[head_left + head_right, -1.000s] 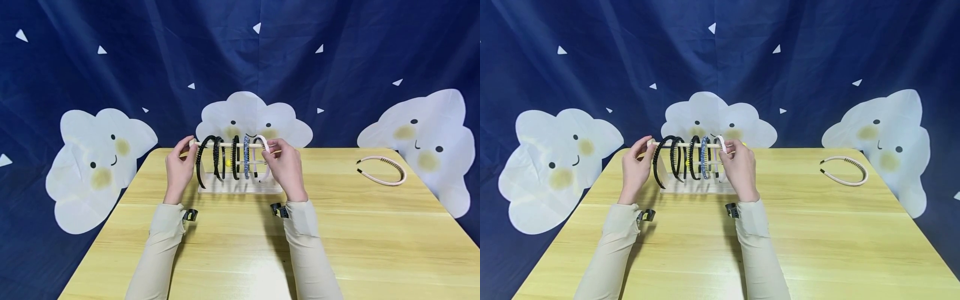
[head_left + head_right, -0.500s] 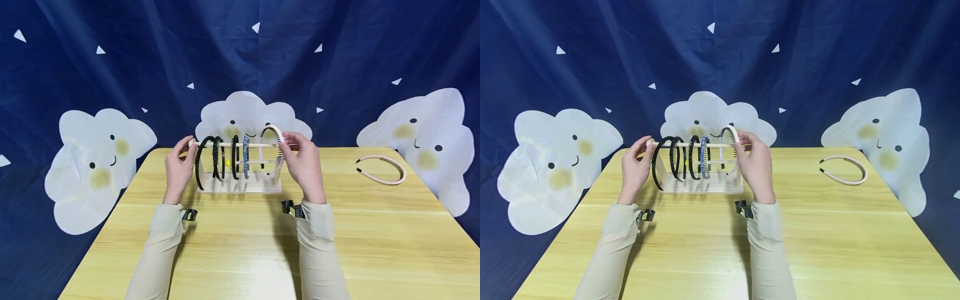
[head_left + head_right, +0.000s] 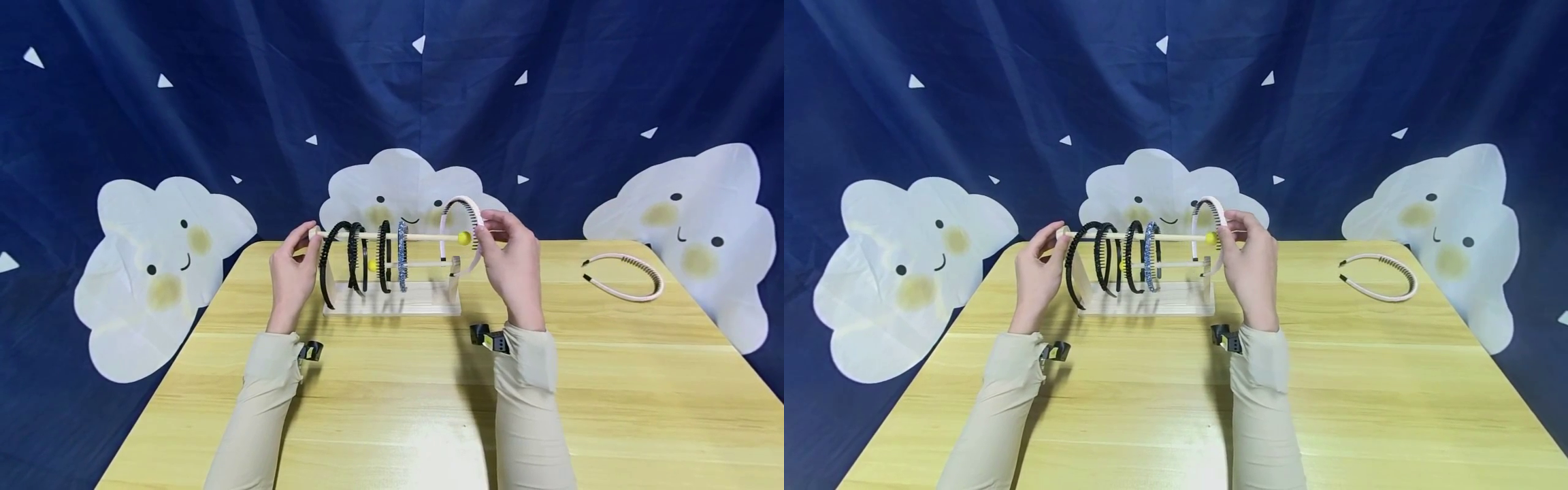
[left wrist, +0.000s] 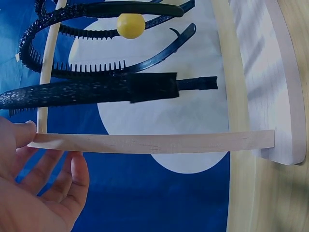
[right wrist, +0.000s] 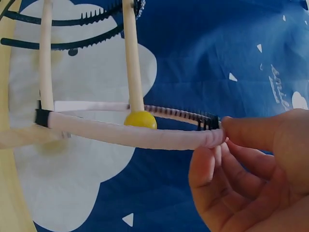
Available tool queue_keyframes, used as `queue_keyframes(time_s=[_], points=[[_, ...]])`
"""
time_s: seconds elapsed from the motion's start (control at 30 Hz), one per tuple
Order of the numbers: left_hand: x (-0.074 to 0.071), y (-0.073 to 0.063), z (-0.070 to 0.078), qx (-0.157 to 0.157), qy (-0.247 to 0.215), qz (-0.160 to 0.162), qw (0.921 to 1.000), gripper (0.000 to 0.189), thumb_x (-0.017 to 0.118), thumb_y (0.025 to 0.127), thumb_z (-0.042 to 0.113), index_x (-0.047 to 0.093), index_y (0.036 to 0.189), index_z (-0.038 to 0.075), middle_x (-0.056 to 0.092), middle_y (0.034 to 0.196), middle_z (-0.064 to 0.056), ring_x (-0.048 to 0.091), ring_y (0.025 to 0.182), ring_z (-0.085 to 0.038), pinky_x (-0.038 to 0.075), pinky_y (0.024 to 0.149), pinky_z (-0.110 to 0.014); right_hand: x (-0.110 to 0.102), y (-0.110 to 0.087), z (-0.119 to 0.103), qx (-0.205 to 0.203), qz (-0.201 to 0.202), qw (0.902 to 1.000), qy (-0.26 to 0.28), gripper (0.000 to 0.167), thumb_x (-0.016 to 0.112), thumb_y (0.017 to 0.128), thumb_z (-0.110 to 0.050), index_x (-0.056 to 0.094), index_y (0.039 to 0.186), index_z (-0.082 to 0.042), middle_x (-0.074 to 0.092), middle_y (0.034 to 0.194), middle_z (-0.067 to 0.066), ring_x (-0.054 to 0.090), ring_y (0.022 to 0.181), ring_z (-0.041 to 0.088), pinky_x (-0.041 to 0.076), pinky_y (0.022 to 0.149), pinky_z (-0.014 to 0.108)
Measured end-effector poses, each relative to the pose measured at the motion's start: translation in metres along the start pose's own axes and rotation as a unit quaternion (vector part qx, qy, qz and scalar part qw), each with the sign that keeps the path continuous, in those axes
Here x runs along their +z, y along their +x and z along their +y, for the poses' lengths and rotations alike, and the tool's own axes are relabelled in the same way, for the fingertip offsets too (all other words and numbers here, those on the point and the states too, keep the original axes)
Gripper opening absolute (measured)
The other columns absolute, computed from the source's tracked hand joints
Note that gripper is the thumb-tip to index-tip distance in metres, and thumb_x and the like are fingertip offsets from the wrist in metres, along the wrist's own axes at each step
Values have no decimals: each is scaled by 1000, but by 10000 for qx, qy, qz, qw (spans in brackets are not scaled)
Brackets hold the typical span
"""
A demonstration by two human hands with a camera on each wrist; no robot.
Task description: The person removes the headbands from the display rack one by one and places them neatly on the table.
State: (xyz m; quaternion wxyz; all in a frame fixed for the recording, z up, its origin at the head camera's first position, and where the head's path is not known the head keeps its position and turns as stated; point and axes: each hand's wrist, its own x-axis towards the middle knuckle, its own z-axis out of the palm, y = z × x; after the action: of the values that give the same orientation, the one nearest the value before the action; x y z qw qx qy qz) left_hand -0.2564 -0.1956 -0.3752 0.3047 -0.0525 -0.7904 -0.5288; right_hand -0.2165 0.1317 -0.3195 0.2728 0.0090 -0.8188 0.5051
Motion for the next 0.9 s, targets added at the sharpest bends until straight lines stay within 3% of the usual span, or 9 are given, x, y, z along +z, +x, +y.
queue_keyframes(time_s=[0.23,0.37,0.47,0.67,0.73,0.9], points=[[0,0,-1,-19,-69,4,10000,31,67,101,22,71,129,10,73,122,-10,68,102,-24,48,72,-13,-10,3,3,99,509,9969,585,25,63,100,-6,69,124,0,71,105,12,65,88,13,52,68,13],[0,0,-1,-33,-106,-5,9999,31,67,101,22,71,129,9,73,121,-10,67,102,-23,48,71,-14,-22,7,9,378,725,9891,1223,25,63,101,-7,68,124,1,67,100,3,61,82,9,54,69,14],[1,-1,0,-21,-128,10,9999,31,67,101,20,71,129,8,73,121,-12,68,101,-23,47,70,-12,-35,12,19,688,951,9742,1930,21,64,99,-5,69,120,-1,65,96,-1,60,78,9,54,67,15],[1,0,0,22,-111,37,9999,32,68,100,21,71,130,8,73,121,-12,67,99,-20,46,69,-11,-62,20,42,1133,1388,9296,3220,16,65,97,3,70,110,-4,65,92,6,61,75,11,54,61,16],[1,0,-1,38,-87,34,9999,31,68,101,21,71,130,9,73,121,-12,67,98,-17,47,69,-11,-69,21,48,1303,1461,9195,3408,17,64,97,3,70,111,-4,65,93,6,62,77,12,54,60,17],[1,0,-2,82,-34,7,10000,31,67,101,23,71,129,10,74,120,-11,66,97,-12,48,69,-13,-80,24,63,1716,1590,9055,3541,18,63,97,3,70,111,-7,64,95,5,63,83,11,55,60,17]])
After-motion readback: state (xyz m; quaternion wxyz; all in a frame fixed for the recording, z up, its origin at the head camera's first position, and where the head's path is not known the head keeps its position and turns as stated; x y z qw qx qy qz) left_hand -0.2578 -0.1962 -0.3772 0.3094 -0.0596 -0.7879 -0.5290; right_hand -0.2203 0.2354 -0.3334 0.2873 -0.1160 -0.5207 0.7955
